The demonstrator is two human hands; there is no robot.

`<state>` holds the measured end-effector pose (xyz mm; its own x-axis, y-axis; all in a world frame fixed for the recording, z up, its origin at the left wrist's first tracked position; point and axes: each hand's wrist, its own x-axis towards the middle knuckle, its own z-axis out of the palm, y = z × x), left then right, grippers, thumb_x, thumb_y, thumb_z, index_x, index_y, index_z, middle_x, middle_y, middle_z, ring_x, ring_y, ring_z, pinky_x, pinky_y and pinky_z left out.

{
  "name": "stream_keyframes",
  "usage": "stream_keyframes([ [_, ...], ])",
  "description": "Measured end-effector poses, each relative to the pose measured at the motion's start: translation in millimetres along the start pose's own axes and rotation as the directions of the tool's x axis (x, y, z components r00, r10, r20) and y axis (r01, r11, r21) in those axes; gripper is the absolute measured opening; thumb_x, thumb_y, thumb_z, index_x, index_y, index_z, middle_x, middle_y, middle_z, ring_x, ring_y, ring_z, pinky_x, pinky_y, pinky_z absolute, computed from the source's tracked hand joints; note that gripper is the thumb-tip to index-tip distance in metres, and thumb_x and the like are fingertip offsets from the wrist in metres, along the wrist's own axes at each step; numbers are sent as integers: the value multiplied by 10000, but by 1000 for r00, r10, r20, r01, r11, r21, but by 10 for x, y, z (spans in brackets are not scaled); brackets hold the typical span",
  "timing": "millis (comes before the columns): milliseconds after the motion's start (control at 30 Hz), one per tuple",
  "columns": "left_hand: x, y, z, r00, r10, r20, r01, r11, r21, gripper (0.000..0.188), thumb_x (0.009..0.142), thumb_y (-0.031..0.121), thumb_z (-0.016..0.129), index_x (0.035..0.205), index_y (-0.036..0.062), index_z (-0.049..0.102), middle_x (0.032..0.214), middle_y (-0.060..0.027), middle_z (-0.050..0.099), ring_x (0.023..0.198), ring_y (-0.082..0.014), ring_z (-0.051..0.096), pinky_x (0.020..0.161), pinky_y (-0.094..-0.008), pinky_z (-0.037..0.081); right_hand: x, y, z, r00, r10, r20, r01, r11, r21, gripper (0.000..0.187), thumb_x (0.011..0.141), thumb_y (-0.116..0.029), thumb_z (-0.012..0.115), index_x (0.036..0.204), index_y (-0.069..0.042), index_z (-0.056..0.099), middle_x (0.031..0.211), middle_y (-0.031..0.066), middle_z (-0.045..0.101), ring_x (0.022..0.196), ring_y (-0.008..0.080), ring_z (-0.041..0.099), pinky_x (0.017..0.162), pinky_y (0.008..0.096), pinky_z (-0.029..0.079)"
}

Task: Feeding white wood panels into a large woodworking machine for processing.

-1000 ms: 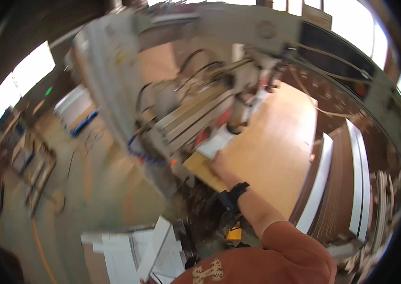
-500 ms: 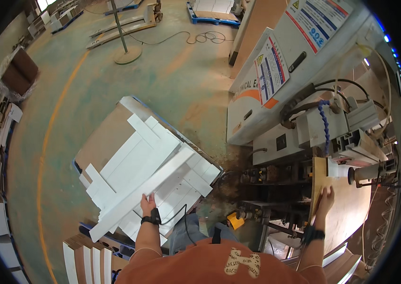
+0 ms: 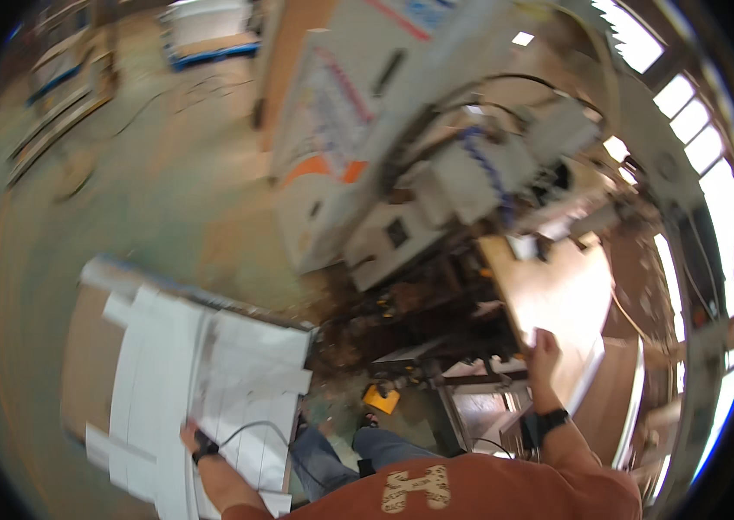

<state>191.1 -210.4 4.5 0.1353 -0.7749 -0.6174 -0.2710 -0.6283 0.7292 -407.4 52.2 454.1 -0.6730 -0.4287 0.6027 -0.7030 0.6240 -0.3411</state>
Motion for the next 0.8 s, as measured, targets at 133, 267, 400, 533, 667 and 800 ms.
stream_keyframes([
  [133,-433,-48,124,961,189,-203,-141,962,233,478,829,276,438,1189,-11,310,1066,-212,466,959,-282,480,816,-376,405,47,-293,20,856,494,154,-517,804,294,159,793,-179,512,785,-32,575,560,12,499,448,67,452,406,208,362],
  [267,-1367,850,751,963,-220,154,241,961,-135,648,747,66,543,1255,0,145,1165,-198,376,1046,-235,411,847,-283,389,9,-56,-75,854,488,181,-512,726,459,169,812,-177,509,836,-22,572,538,10,498,405,62,433,362,193,334],
  [400,-1687,1006,1214,860,41,508,62,981,-184,576,769,17,501,1242,-16,175,1178,-214,366,1069,-259,408,873,-316,387,94,-146,-474,704,469,533,-701,339,627,180,831,-158,480,939,-27,540,532,5,491,403,59,434,358,178,343],
  [533,-1531,1644,1844,686,48,726,270,910,-314,538,767,19,509,1213,-60,218,1186,-219,356,1072,-254,403,894,-330,359,-136,806,-1053,720,685,111,-609,549,572,221,806,-191,520,954,-28,538,570,24,520,452,75,472,396,200,382],
  [667,-2591,3059,2181,304,408,861,-765,643,-35,500,771,30,518,1177,-99,255,1166,-211,379,1044,-233,411,866,-305,363,-926,1853,-1765,617,728,-300,-784,532,-320,682,646,-403,636,1170,-70,352,1061,163,433,928,280,466,733,394,412],
  [800,-3006,3776,3169,538,296,789,168,880,-444,369,791,217,525,1074,13,406,927,-102,506,822,-223,524,704,-337,449,-1484,2016,-1752,341,939,-49,-897,310,-315,981,551,-433,691,1282,-105,127,1263,208,185,1087,368,354,861,432,361],
])
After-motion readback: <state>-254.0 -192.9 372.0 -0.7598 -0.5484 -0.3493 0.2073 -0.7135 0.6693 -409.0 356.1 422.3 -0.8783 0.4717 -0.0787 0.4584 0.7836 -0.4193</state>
